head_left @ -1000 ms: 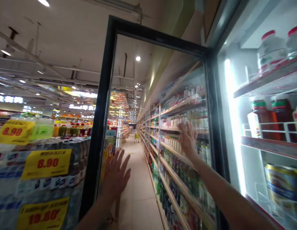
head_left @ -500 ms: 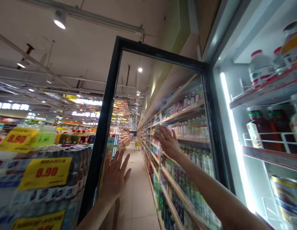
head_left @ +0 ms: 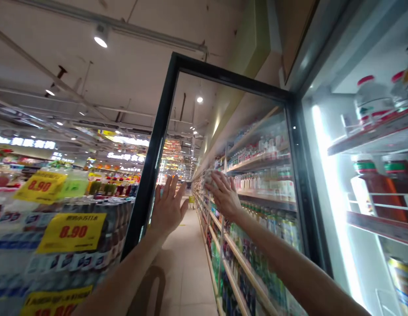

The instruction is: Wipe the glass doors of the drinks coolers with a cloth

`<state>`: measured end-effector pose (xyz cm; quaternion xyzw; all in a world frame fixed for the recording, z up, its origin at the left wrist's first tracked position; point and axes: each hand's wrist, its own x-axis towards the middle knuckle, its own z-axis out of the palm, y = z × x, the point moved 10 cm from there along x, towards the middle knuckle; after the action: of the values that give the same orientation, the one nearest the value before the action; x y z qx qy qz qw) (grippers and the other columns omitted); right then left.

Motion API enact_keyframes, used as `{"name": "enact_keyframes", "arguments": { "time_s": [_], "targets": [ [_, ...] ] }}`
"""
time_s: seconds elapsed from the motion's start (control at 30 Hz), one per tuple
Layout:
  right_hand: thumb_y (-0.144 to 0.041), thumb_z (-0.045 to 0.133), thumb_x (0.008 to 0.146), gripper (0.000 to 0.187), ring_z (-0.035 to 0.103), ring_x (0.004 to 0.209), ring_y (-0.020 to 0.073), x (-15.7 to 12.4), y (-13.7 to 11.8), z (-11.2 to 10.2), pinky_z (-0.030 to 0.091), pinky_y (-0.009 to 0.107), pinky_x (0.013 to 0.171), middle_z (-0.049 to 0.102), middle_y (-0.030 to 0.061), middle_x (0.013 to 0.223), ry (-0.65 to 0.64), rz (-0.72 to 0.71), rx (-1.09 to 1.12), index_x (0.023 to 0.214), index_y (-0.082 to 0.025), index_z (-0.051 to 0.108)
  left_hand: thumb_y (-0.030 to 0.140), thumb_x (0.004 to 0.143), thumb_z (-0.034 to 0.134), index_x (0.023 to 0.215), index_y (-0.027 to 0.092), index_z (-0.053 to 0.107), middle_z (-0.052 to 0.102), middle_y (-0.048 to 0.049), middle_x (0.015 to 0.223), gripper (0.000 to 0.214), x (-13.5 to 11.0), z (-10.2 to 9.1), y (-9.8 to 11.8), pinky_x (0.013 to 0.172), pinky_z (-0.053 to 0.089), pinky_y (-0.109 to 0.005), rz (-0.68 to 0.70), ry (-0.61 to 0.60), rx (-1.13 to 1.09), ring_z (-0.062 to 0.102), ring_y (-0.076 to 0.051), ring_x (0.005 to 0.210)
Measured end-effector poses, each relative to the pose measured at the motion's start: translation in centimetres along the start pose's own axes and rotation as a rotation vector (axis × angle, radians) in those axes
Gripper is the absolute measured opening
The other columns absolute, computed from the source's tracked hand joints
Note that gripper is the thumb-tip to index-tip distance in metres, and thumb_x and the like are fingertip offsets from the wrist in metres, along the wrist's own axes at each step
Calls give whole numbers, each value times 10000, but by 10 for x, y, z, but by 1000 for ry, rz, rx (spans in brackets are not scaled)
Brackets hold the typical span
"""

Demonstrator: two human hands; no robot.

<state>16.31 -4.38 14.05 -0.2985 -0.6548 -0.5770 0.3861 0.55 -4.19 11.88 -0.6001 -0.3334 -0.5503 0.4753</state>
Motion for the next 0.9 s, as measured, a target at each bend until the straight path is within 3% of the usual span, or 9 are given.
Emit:
{"name": "enact_keyframes", "arguments": {
  "time_s": [0.07,0.17,0.23,0.3,0.5,0.6,0.7,0.77,0.9],
  "targets": [
    [-183,451,822,453,259,1364,227,-12,25,-5,204,514,1090,369,10,1451,-35,49,-20,1235,-353,528,357,897,411,1312,192,476,352,-126,1453,452,-3,-2,1,1112,170,-482,0,-2,5,267,-280,1371],
    [-234,384,852,454,302,1338,281,-35,120,-30,261,568,1040,345,76,1460,94,546,-92,1288,-289,496,361,897,415,1335,203,449,343,-112,1460,467,-6,-3,3,1117,163,-478,-4,-18,23,261,-278,1373],
    [-266,346,871,469,302,1332,314,-45,149,-39,285,592,1010,321,113,1467,173,758,-116,1324,-250,464,362,896,423,1355,214,420,335,-104,1465,483,-7,-2,3,1117,165,-479,-4,-30,37,258,-276,1375],
    [-264,347,878,461,290,1341,310,-35,129,-34,284,573,1022,321,117,1466,178,690,-112,1323,-243,468,361,896,427,1365,220,405,332,-104,1466,491,-7,0,1,1115,168,-482,-9,-25,43,261,-278,1374],
    [-197,472,834,436,215,1385,240,-27,-34,6,210,483,1096,402,17,1428,-4,-129,-6,1239,-350,529,396,889,443,1364,217,402,322,-110,1470,509,-9,5,-2,1115,185,-481,-12,-28,39,257,-272,1376],
    [-190,469,829,440,263,1366,227,-33,-6,2,192,492,1099,406,17,1425,-7,-94,-39,1234,-351,530,393,899,424,1355,219,410,312,-111,1475,489,-10,7,-2,1114,191,-487,-9,-40,52,253,-270,1377],
    [-214,406,849,437,316,1335,271,-28,81,-20,271,526,1046,372,85,1444,146,391,-122,1268,-273,517,382,905,409,1346,215,415,313,-115,1475,472,-9,8,0,1110,198,-501,-1,-47,59,250,-273,1378],
    [-232,380,858,447,319,1329,295,-28,102,-25,290,545,1027,352,112,1452,212,583,-132,1287,-239,505,374,901,417,1343,213,412,321,-116,1471,470,-8,8,0,1104,213,-504,2,-44,56,255,-275,1376],
    [-196,429,836,452,237,1374,266,-18,16,-4,252,508,1067,360,59,1453,99,228,-44,1269,-288,517,338,906,402,1345,182,399,342,-125,1459,467,-12,6,-2,1105,217,-501,20,-28,40,263,-273,1373]
  ]
}}
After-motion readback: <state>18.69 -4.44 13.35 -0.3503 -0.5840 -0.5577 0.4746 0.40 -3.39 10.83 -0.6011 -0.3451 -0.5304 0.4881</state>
